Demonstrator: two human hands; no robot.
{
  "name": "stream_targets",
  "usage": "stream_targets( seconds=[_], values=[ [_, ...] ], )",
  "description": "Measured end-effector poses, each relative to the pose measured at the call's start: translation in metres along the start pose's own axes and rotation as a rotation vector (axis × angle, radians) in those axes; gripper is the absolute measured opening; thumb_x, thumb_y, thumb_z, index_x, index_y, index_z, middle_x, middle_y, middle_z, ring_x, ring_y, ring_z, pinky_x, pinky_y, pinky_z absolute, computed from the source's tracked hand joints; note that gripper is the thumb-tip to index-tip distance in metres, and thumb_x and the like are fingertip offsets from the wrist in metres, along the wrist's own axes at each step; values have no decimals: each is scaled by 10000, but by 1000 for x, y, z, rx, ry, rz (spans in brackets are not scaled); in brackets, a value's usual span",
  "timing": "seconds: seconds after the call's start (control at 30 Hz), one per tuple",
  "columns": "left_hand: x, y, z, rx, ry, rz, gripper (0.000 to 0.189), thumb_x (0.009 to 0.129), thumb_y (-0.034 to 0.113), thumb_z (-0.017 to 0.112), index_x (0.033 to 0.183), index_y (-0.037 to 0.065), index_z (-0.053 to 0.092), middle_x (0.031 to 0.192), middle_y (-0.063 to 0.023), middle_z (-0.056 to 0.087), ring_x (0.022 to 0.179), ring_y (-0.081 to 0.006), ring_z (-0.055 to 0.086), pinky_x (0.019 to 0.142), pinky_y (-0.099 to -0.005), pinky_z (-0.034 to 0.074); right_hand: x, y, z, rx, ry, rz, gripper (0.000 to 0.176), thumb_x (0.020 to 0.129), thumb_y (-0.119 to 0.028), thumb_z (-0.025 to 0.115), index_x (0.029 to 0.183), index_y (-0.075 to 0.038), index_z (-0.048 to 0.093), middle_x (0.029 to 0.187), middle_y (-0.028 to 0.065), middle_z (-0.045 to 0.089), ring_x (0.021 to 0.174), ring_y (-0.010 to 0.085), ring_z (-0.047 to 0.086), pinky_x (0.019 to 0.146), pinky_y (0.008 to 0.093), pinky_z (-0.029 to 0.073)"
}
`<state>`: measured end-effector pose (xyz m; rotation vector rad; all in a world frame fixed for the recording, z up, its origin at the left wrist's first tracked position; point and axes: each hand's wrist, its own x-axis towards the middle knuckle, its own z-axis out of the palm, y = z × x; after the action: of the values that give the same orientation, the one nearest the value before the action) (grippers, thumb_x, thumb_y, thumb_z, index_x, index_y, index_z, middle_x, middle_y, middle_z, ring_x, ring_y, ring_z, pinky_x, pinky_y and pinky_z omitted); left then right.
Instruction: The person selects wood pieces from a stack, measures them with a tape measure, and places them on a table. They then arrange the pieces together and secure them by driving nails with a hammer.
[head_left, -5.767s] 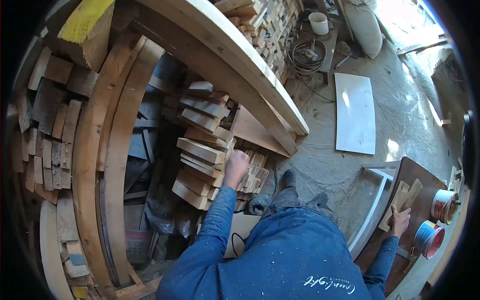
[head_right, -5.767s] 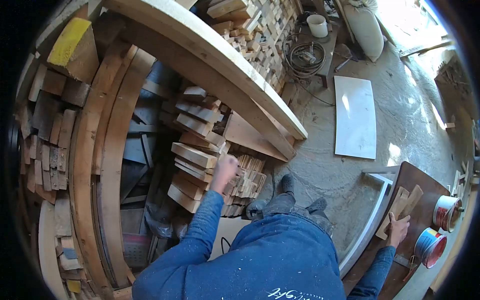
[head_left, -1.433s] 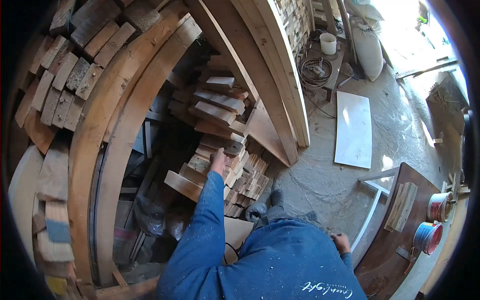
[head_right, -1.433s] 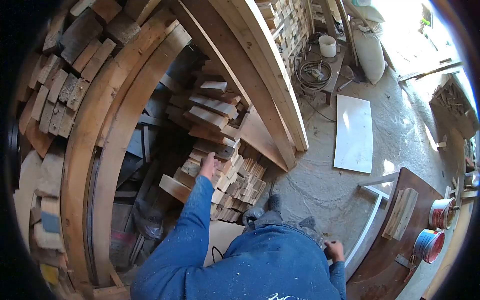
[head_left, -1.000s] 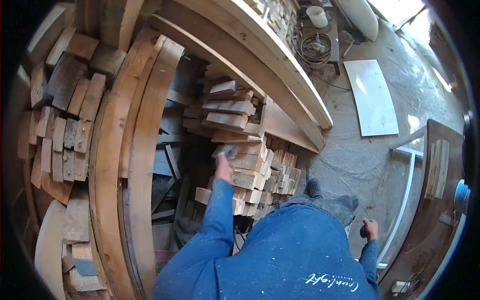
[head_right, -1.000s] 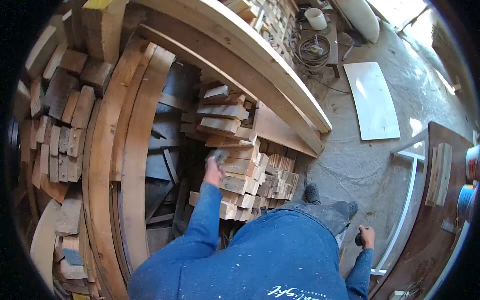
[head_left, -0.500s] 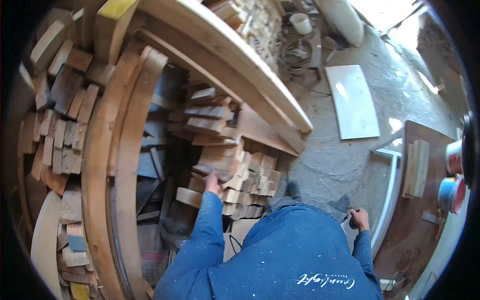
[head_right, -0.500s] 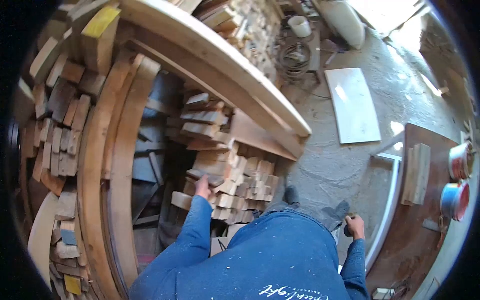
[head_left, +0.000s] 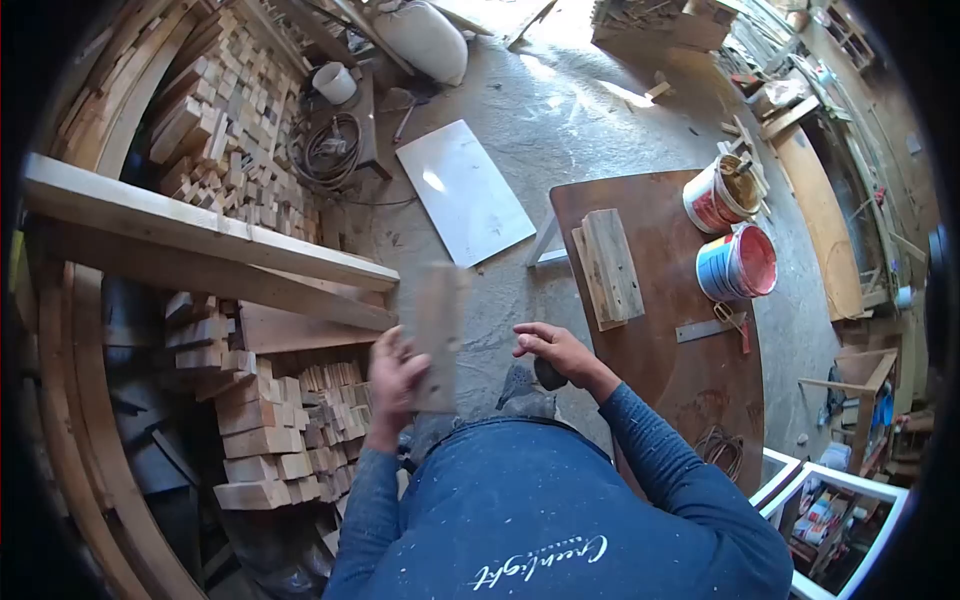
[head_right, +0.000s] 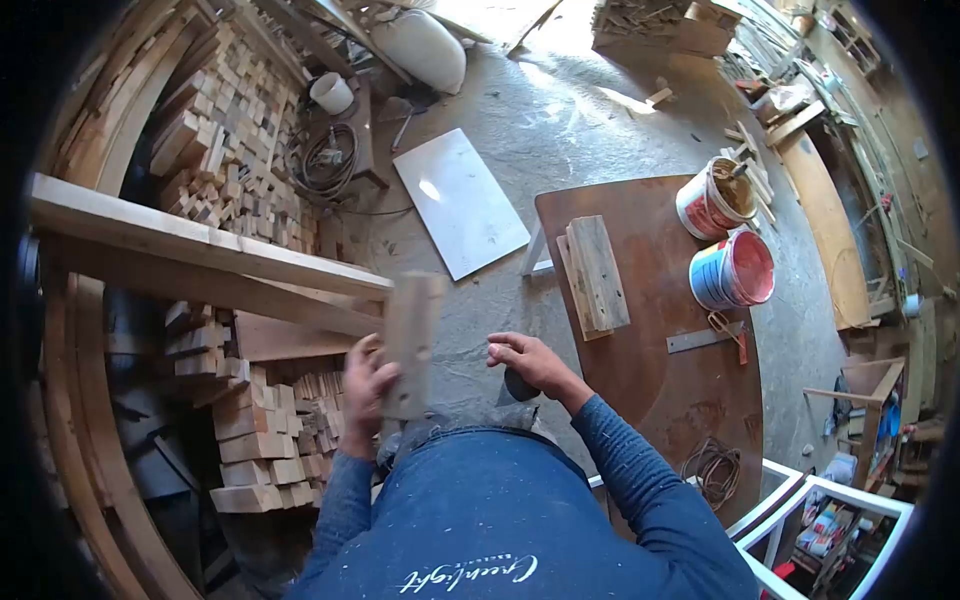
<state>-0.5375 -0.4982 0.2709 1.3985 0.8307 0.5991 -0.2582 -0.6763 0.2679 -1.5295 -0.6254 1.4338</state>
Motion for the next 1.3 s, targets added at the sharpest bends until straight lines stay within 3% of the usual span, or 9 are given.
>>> stream_targets(
  seconds=[0.23,0.43,0.57,0.73,0.93,1.0,1.1,1.17,1.3],
  values=[
    [38,58,140,-401,-409,-325,570,1003,234,640,1472,-22,441,1419,-121,538,1274,-191,546,1108,-372,431,-38,-35,-31,146,131,-161,643,1038,-363,606,1506,44,437,1341,149,628,1243,184,563,1079,328,421],
    [58,69,178,-443,-734,-669,655,1014,367,623,1499,-12,399,1429,-120,549,1268,-222,566,1079,-400,470,-75,-59,-41,-259,379,-138,714,889,-395,780,1477,-93,510,1146,174,661,1013,236,648,916,361,516],
    [58,37,202,-437,-771,-522,754,1001,522,603,1518,19,382,1434,-142,554,1269,-242,585,1056,-423,511,-70,-44,-38,-289,465,-144,767,803,-395,841,1418,-77,512,1158,163,629,1046,268,643,934,367,512],
    [65,4,189,-822,-815,-722,1040,774,745,642,1485,21,415,1404,-130,573,1281,-253,595,1048,-434,538,-65,-23,-62,111,359,-77,832,743,-368,882,1397,-42,486,1187,125,618,1049,212,623,926,366,515],
    [68,3,205,-667,-759,-714,738,920,477,718,1439,13,474,1332,-134,623,1213,-254,632,1047,-424,531,-68,-44,-56,-597,500,-307,558,882,-393,774,1262,-21,606,1125,169,645,991,235,645,884,338,506],
    [74,8,213,-658,-674,-821,551,918,261,693,1378,2,536,1249,-119,663,1142,-257,660,1036,-405,526,-74,-27,-66,-297,488,-83,493,908,-396,742,1189,-10,622,1045,141,659,965,214,641,856,334,502],
    [90,-8,240,-505,-562,-724,594,887,321,725,1354,-5,557,1221,-109,672,1097,-266,678,998,-401,536,-119,-14,-69,-32,350,68,485,912,-433,724,1091,4,613,962,88,642,912,143,591,800,308,494],
    [106,-3,269,-298,-498,-594,631,869,370,733,1320,-42,575,1166,-152,679,1079,-285,678,989,-409,524,-153,10,-61,-315,191,55,709,873,-544,719,1228,48,557,1106,218,634,1019,325,638,917,399,501],
    [145,18,338,286,-352,-467,677,861,378,720,1292,-117,555,1255,-255,616,1170,-397,600,1030,-453,478,-178,14,-47,-382,165,410,730,908,-527,652,1322,65,549,1228,301,632,1191,408,617,1029,447,470]
  ],
)
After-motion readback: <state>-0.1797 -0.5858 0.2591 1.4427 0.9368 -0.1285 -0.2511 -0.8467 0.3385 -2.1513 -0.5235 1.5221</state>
